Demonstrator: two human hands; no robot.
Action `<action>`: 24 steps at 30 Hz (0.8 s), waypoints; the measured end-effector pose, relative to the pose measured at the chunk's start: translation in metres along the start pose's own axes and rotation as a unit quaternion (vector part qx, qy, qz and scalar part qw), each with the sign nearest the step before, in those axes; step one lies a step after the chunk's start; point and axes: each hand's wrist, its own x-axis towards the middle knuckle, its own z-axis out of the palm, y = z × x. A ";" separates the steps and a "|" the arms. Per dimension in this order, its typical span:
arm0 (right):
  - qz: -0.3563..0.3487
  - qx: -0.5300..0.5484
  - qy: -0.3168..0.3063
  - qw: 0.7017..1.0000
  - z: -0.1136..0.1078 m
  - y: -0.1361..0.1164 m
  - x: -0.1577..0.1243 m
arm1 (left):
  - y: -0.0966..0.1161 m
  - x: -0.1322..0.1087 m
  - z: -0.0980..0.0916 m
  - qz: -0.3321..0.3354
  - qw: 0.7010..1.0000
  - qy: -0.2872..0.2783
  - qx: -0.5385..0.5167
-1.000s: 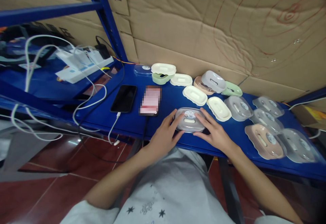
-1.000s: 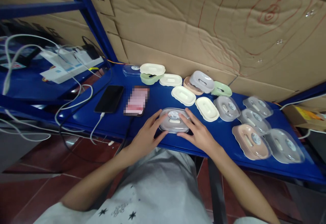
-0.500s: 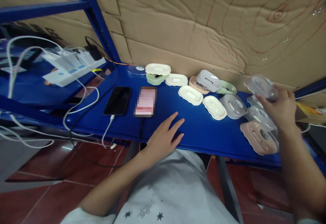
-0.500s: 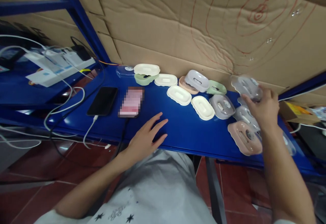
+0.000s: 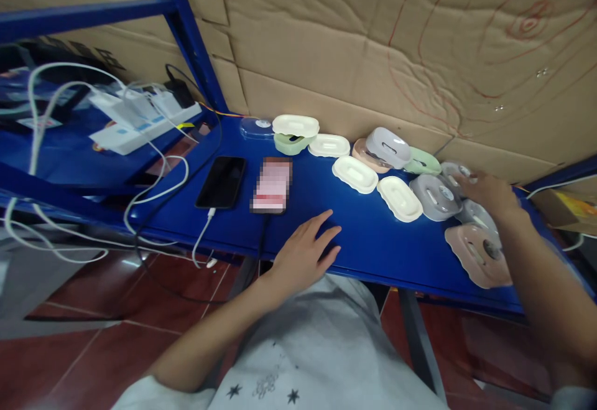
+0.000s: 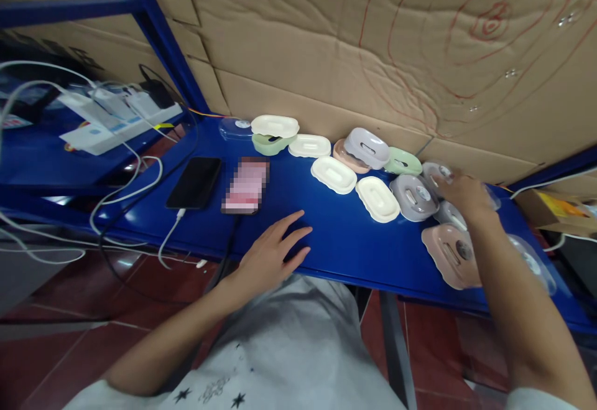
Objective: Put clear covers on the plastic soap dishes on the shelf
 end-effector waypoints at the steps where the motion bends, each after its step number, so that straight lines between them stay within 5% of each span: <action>1: -0.006 -0.001 -0.004 1.000 -0.006 -0.002 -0.003 | 0.000 0.000 0.000 0.001 1.000 -0.001 0.003; 3: -0.054 0.013 0.003 0.998 -0.016 -0.013 -0.016 | 0.000 0.000 0.001 0.004 1.000 -0.004 0.008; 8: -0.318 0.071 -0.012 0.945 -0.016 -0.079 -0.081 | 0.000 0.001 0.000 0.005 1.000 -0.012 0.006; 13: -0.370 0.030 -0.011 0.928 0.000 -0.124 -0.148 | 0.001 0.001 -0.003 -0.002 0.999 -0.029 -0.013; 17: -0.494 0.114 -0.075 0.859 -0.023 -0.135 -0.181 | 0.002 0.002 -0.005 0.012 0.999 -0.046 0.002; 20: -0.521 0.207 -0.069 0.825 -0.039 -0.147 -0.175 | 0.002 0.003 -0.006 0.048 0.997 -0.059 0.017; 24: -0.393 0.177 0.123 0.894 -0.031 -0.160 -0.111 | 0.001 0.003 -0.005 0.073 0.994 -0.068 0.032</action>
